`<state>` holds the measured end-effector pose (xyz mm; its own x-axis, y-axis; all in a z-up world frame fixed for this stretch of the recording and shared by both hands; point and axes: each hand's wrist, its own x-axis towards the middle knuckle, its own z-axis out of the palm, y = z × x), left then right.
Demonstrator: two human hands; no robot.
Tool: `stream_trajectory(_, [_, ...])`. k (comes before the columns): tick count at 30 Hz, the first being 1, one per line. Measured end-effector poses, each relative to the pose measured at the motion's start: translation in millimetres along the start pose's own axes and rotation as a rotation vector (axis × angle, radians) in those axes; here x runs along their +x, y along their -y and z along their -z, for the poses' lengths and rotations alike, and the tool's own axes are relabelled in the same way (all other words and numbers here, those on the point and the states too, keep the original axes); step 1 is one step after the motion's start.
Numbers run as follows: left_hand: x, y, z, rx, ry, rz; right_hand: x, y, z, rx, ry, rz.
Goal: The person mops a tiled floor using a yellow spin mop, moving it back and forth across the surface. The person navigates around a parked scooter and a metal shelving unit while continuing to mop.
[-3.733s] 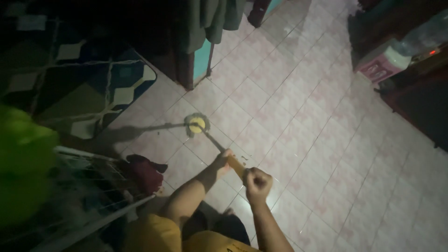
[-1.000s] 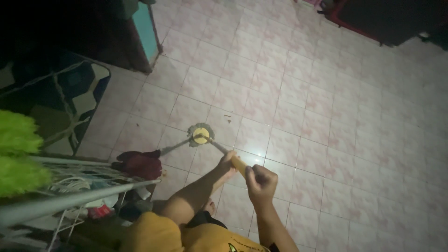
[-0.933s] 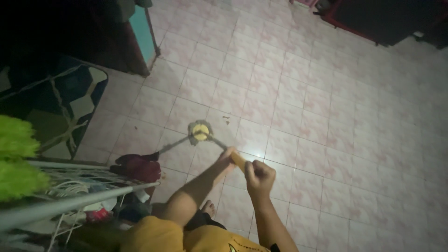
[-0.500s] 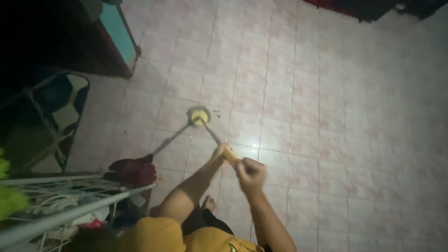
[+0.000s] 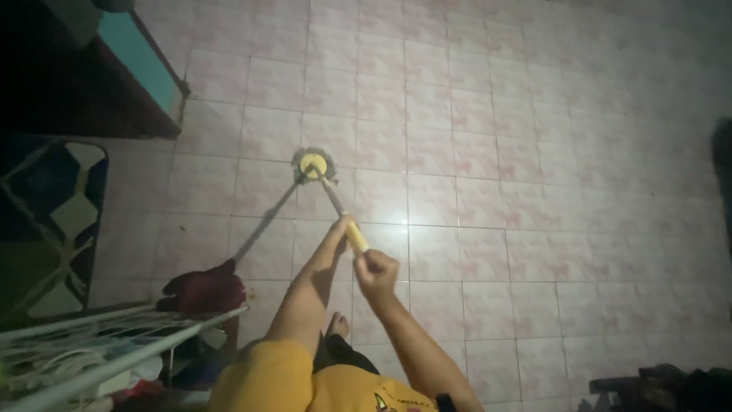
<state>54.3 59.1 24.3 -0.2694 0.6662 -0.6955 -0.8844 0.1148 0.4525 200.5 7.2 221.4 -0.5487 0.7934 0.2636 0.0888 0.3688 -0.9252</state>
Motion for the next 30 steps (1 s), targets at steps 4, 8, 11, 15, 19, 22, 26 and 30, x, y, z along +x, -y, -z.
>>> stream_trajectory(4, [3, 17, 3, -0.115, 0.028, -0.046, -2, -4, 10, -0.009, -0.051, -0.005])
stream_trajectory(8, [-26, 68, -31, -0.079, -0.018, 0.064, -1, 57, 76, 0.036, -0.016, -0.096])
stream_trajectory(11, [-58, 121, -49, -0.242, -0.131, 0.308, -9, 101, 108, -0.042, -0.013, -0.141])
stream_trajectory(15, [-43, 113, -55, -0.234, -0.028, 0.28, -1, 99, 106, -0.073, -0.121, 0.019])
stream_trajectory(19, [-1, 79, -53, -0.083, 0.03, 0.19, 3, 44, 83, -0.142, -0.192, -0.049])
stream_trajectory(22, [15, 49, -37, 0.131, -0.03, 0.156, -7, 3, 45, -0.141, -0.144, 0.136])
stream_trajectory(26, [15, 48, -37, 0.05, -0.02, 0.191, -8, -8, 44, -0.175, -0.172, 0.166])
stream_trajectory(30, [-23, 95, -60, 0.043, -0.048, 0.122, -4, 42, 104, -0.025, -0.131, -0.083])
